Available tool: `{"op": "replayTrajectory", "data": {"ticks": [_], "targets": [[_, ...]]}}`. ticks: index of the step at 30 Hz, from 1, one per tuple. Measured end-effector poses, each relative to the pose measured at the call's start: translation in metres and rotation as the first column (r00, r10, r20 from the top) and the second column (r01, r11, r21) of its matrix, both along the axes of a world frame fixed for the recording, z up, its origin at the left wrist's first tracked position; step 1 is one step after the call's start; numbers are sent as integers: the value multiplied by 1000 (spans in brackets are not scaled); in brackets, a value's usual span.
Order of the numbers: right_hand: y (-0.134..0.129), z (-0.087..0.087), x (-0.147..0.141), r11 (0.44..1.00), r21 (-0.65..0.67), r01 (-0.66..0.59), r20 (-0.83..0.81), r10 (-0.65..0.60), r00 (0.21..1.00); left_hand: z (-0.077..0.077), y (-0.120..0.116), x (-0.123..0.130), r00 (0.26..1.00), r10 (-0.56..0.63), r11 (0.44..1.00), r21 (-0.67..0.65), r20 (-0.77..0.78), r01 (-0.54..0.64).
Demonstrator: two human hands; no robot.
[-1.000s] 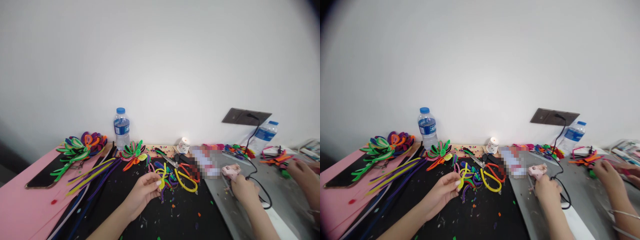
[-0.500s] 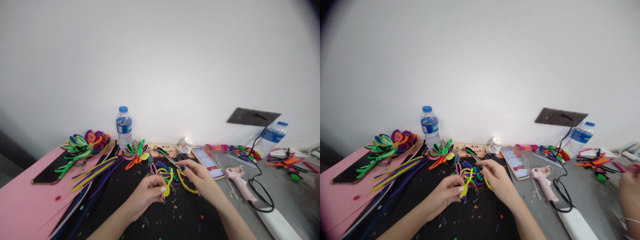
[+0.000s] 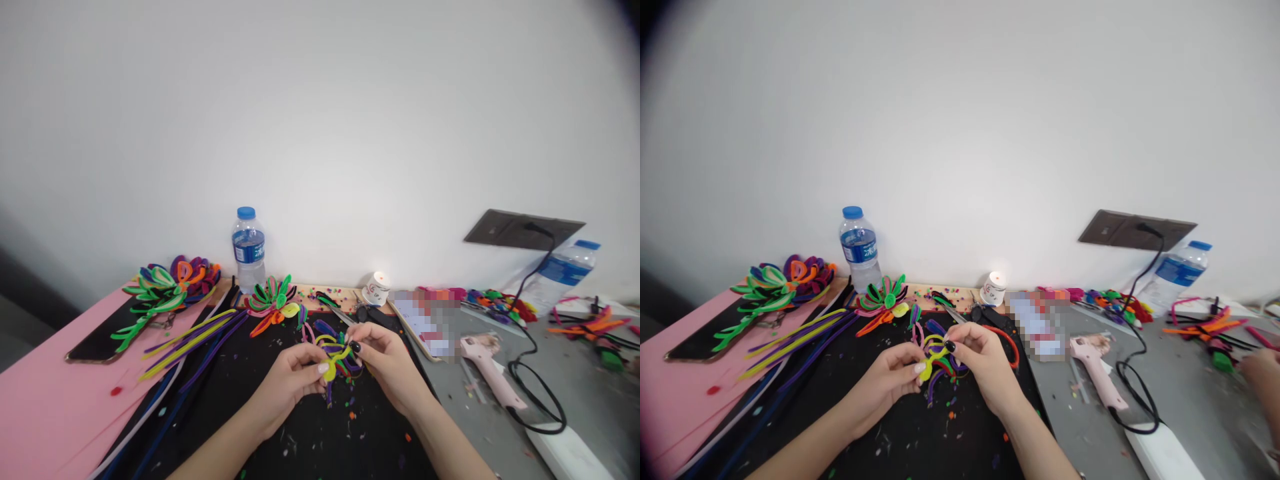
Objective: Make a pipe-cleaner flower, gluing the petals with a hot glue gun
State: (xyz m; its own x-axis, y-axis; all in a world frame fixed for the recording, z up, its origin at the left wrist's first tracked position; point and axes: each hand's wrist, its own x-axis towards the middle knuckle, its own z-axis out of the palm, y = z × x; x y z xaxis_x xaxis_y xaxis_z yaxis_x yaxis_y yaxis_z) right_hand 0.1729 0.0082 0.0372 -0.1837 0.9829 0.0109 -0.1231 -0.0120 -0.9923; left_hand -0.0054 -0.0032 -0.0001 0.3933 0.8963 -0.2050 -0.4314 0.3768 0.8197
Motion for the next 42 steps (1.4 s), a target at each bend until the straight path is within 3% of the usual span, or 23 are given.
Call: {"op": "replayTrajectory", "data": {"ticks": [5, 19, 29, 42], "targets": [[1, -10, -3, 999, -49, -14, -113, 8, 994, 0, 0, 0, 1000, 13, 1000, -3, -10, -13], [-1, -12, -6, 997, 40, -63, 37, 61, 997, -1, 2, -1, 988, 152, 988, -20, 2, -152], [-1, -15, -10, 994, 48, -96, 53, 94, 994, -5, 2, -1, 982, 185, 981, -62, 44, -182], [-2, -26, -15, 998, 32, -46, 52, 44, 998, -7, -1, 5, 957, 246, 962, -163, 152, -221]]}}
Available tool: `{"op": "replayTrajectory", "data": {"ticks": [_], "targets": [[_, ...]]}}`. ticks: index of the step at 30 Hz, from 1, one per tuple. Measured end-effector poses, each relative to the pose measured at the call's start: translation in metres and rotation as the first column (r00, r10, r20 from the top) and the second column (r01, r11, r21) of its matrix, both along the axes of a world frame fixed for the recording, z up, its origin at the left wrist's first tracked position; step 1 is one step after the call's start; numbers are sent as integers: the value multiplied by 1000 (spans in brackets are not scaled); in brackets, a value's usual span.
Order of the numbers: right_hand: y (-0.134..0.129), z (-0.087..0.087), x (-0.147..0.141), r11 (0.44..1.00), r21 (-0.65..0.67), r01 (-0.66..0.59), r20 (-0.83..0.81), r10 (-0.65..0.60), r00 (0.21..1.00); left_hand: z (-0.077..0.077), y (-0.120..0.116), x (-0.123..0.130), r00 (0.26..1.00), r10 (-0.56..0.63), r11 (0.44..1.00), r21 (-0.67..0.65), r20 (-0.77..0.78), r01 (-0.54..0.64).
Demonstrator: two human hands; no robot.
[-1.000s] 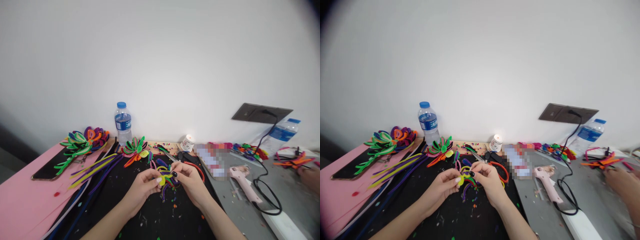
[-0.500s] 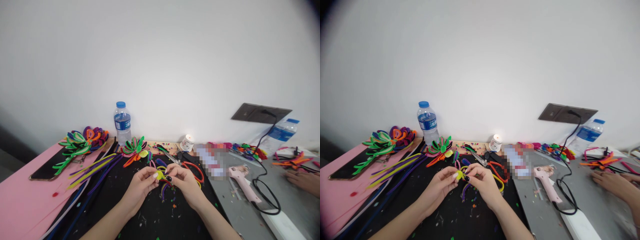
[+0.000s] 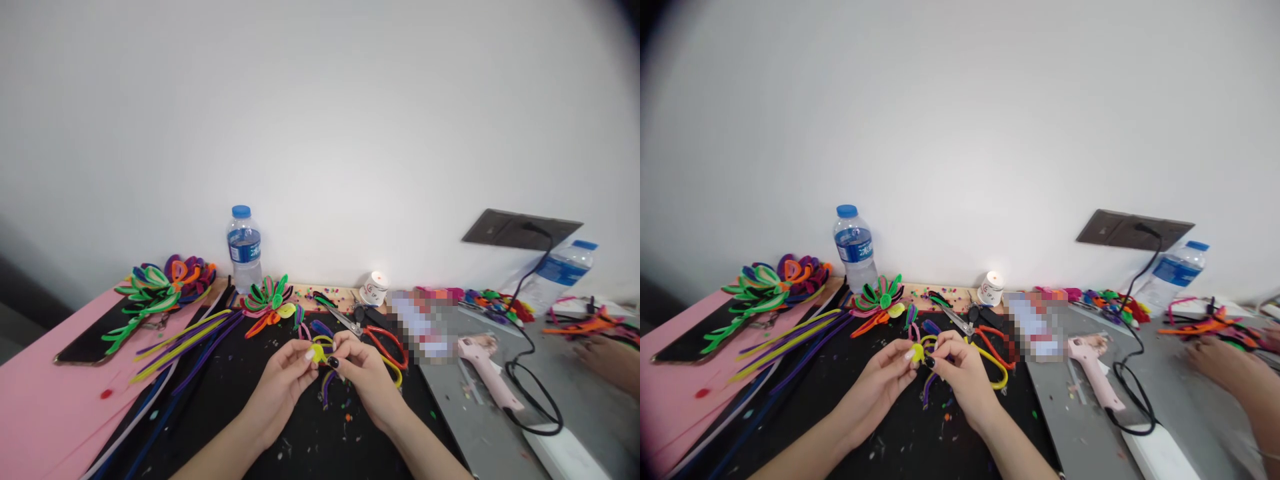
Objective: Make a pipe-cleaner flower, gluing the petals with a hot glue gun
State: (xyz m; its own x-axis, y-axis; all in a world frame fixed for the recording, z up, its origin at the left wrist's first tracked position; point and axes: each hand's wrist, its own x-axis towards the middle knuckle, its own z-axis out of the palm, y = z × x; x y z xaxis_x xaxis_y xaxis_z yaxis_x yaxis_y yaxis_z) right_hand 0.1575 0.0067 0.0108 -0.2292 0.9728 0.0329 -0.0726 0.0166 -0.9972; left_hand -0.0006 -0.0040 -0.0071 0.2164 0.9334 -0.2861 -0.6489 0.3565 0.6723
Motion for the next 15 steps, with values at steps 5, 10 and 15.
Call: {"op": "replayTrajectory", "data": {"ticks": [5, 10, 15], "targets": [[-1, -5, -4, 999, -49, 11, -84, -15, 996, -1, -1, 1, 1000, 17, 1000, -5, 11, -17], [-4, -4, -7, 994, -107, 22, -150, -38, 988, 1, -2, 3, 998, 52, 997, -50, 25, -51], [-6, -3, -9, 989, -145, 18, -187, -45, 981, 1, -3, 5, 996, 70, 992, -104, 51, -65]]}}
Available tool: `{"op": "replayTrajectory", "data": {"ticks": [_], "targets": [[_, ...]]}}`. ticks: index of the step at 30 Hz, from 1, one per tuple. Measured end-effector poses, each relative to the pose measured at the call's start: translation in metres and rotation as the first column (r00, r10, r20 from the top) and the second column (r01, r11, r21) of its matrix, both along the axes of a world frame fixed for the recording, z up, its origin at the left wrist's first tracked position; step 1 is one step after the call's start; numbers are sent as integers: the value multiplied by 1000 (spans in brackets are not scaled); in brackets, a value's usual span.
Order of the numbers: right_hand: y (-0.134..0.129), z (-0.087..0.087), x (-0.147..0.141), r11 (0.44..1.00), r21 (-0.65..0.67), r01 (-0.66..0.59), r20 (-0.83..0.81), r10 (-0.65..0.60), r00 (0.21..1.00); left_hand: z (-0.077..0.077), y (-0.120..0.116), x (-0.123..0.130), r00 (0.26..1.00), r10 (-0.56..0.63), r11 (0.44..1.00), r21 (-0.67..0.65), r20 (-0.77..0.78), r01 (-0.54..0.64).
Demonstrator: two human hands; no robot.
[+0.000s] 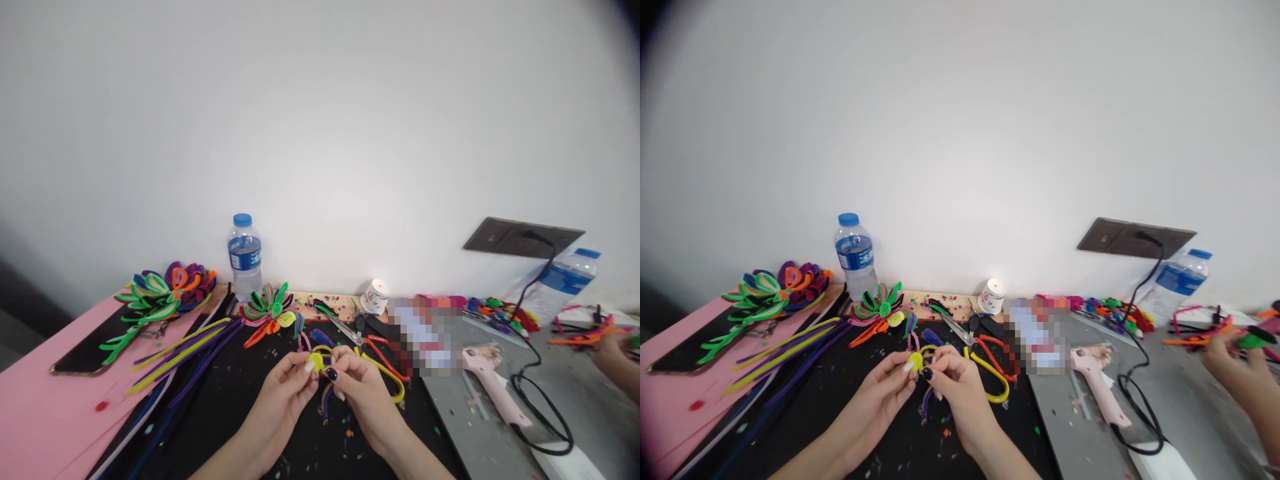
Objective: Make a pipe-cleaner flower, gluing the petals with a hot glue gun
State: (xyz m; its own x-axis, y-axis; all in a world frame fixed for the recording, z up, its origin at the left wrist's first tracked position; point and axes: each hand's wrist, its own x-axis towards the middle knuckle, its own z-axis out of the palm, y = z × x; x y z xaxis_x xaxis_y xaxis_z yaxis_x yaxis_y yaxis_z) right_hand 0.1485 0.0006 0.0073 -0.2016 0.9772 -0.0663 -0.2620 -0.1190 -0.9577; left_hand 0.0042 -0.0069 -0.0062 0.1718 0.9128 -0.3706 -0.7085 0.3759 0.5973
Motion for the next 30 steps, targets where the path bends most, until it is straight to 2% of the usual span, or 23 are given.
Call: {"op": "replayTrajectory", "data": {"ticks": [8, 14, 19, 25, 30], "targets": [[-1, -6, -5, 1000, -22, -6, -28, 5, 1000, 0, 0, 6, 997, 71, 987, -145, 5, -70], [0, -14, -7, 1000, -29, -2, -36, 1, 999, -2, -2, 9, 996, 61, 983, -178, 65, -49], [0, -14, -6, 1000, 20, -16, 16, 15, 1000, 0, -2, 9, 996, 27, 977, -212, 90, -7], [3, -13, -3, 996, 91, -12, 100, 3, 995, 1, -1, 11, 991, -31, 987, -156, 127, 51], [5, -18, 1, 998, 34, 44, 71, -47, 996, 1, -1, 10, 995, -53, 996, -72, 80, 58]]}}
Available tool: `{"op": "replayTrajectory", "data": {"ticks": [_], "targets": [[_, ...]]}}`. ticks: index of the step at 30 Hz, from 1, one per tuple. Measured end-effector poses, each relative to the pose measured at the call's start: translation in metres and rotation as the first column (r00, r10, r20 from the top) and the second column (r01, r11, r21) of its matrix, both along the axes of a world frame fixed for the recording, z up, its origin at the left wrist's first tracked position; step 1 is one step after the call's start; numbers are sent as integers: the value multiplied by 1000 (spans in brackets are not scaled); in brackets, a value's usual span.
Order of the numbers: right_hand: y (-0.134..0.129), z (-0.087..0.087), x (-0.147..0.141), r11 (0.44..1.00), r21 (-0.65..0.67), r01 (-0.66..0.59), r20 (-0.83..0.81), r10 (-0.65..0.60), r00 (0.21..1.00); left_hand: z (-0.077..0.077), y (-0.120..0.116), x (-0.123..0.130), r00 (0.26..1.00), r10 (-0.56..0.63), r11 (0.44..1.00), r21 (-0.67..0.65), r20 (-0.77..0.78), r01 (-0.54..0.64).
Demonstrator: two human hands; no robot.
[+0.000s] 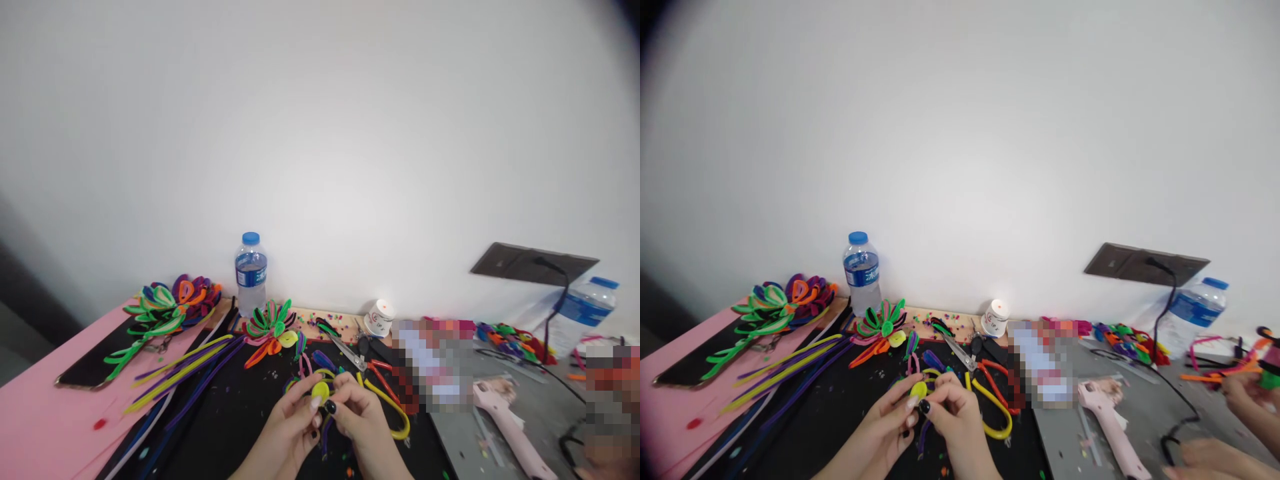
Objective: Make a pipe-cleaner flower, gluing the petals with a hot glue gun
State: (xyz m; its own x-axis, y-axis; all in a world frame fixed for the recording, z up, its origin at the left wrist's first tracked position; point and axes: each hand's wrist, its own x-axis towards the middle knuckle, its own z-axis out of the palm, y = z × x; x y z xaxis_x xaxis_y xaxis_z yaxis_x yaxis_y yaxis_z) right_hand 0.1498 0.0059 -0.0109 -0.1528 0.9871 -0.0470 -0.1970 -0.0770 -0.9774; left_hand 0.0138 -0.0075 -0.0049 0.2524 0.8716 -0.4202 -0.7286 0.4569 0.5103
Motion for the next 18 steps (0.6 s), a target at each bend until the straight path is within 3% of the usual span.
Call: {"op": "replayTrajectory", "data": {"ticks": [6, 14, 18], "targets": [[-1, 3, -2, 993, -109, -42, -155, 25, 988, 5, -3, -6, 994, 39, 998, 50, -98, -34], [-2, 9, -3, 988, -124, -89, -259, 54, 964, -1, -1, -11, 983, -11, 990, 139, -181, 37], [0, 5, 0, 985, -125, -115, -270, 78, 960, 5, -1, -10, 962, -21, 978, 193, -271, 75]]}}
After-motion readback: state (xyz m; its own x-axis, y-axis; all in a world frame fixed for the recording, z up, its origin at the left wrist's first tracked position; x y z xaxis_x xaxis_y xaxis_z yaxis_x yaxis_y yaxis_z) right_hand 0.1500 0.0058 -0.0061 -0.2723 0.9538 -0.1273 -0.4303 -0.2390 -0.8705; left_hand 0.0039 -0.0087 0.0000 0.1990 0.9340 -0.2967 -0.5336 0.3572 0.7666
